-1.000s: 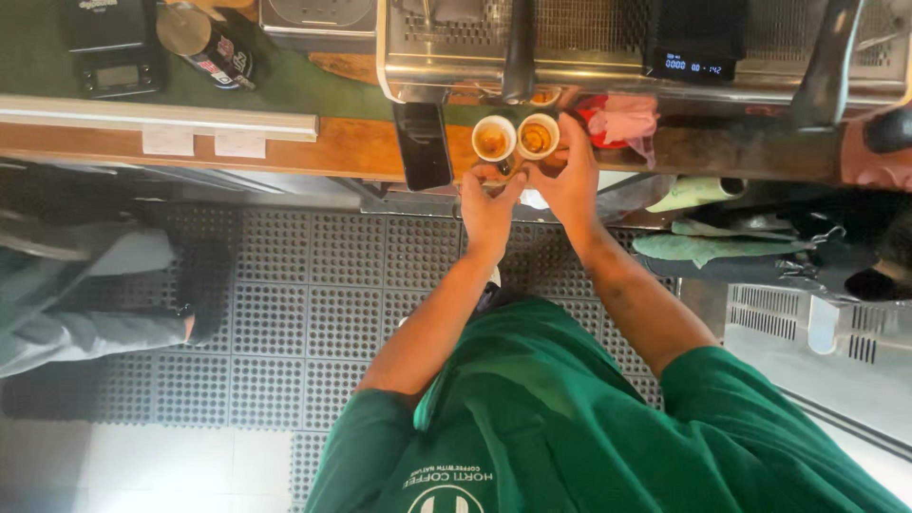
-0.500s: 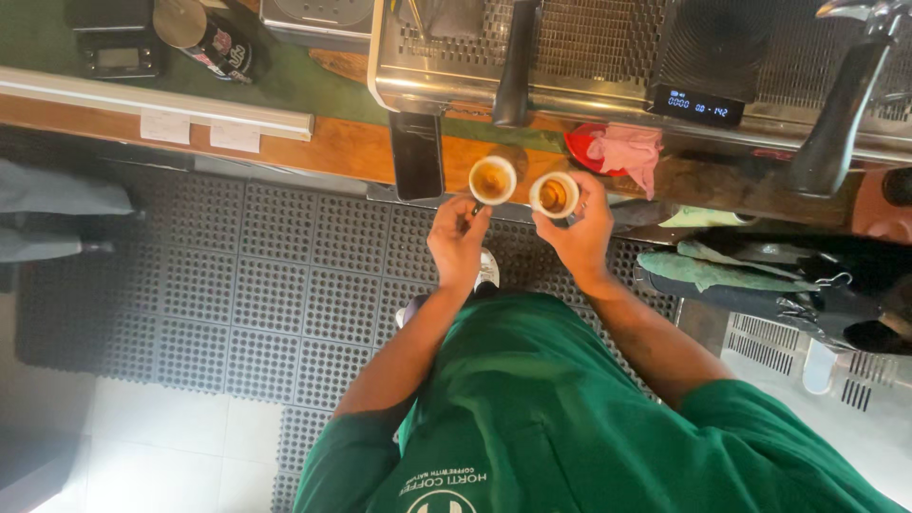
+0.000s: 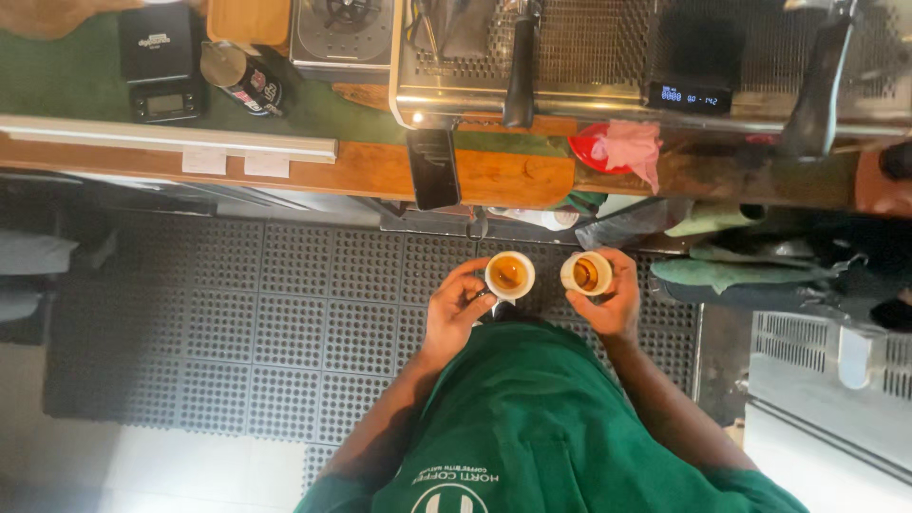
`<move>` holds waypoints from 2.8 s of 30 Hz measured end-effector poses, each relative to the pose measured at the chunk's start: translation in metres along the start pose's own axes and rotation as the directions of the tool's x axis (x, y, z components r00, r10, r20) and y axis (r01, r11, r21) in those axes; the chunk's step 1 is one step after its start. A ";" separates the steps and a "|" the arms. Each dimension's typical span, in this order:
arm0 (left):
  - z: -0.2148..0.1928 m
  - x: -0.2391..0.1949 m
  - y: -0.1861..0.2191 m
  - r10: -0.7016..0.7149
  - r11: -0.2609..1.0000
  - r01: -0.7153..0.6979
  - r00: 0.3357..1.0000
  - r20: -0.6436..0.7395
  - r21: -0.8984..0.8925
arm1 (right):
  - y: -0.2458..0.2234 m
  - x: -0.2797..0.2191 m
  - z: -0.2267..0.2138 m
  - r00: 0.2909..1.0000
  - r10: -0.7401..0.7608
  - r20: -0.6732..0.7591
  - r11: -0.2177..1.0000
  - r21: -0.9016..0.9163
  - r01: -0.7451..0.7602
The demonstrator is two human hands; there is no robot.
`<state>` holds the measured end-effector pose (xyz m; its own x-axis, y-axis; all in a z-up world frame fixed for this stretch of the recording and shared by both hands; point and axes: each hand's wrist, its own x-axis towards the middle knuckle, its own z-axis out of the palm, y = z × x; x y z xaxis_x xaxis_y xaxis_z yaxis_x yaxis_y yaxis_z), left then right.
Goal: The person prepares a coffee drink by pouring espresso into cups, cleaning the portafilter, and adding syrup to a cup with ice. They use a digital scale to measure the drink and wipe the counter with a cloth.
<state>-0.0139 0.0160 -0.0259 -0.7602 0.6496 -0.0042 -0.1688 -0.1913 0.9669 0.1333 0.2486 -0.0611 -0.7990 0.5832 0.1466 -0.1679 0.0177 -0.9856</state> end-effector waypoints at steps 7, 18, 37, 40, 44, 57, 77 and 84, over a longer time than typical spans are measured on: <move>-0.009 0.006 0.003 0.051 0.997 -0.069 0.939 0.341 0.041 | -0.045 -0.102 0.026 0.938 0.046 -0.344 0.992 0.126 -0.003; 0.074 -0.093 -0.028 -0.143 0.985 0.165 0.657 0.740 0.044 | -0.090 -0.293 0.028 0.642 -0.004 -0.767 0.988 0.095 0.120; 0.358 -0.616 -0.129 -0.249 0.870 0.360 -0.271 0.930 0.338 | -0.186 -0.901 0.042 -0.431 -0.260 -0.864 0.965 -0.225 -0.132; 0.379 -0.710 -0.142 -0.428 0.723 0.432 -0.333 0.840 0.539 | -0.194 -0.982 0.047 -0.587 -0.218 -0.780 0.972 -0.121 -0.200; 0.434 -0.820 -0.179 -0.478 0.686 0.365 -0.426 0.768 0.629 | -0.193 -1.084 0.031 -0.711 -0.221 -0.668 0.969 -0.069 -0.236; 0.741 -1.223 -0.291 -0.371 0.794 0.380 -0.313 0.874 0.474 | -0.229 -1.399 -0.205 -0.738 -0.296 -0.607 0.955 -0.164 -0.248; 0.898 -1.393 -0.438 -0.372 0.818 -0.267 0.429 0.823 0.509 | -0.189 -1.641 -0.559 -0.172 -0.463 -0.869 0.595 -0.161 -0.788; 0.899 -1.396 -0.445 -0.181 0.867 -0.332 0.483 0.857 0.371 | -0.196 -1.644 -0.566 -0.130 -0.434 -0.892 0.648 -0.208 -0.733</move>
<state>1.6862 -0.1443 -0.2209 0.2006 0.9788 0.0415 0.3388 -0.1090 0.9345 1.8067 -0.2538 -0.1562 0.6916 0.6407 0.3335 0.5971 -0.2474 -0.7631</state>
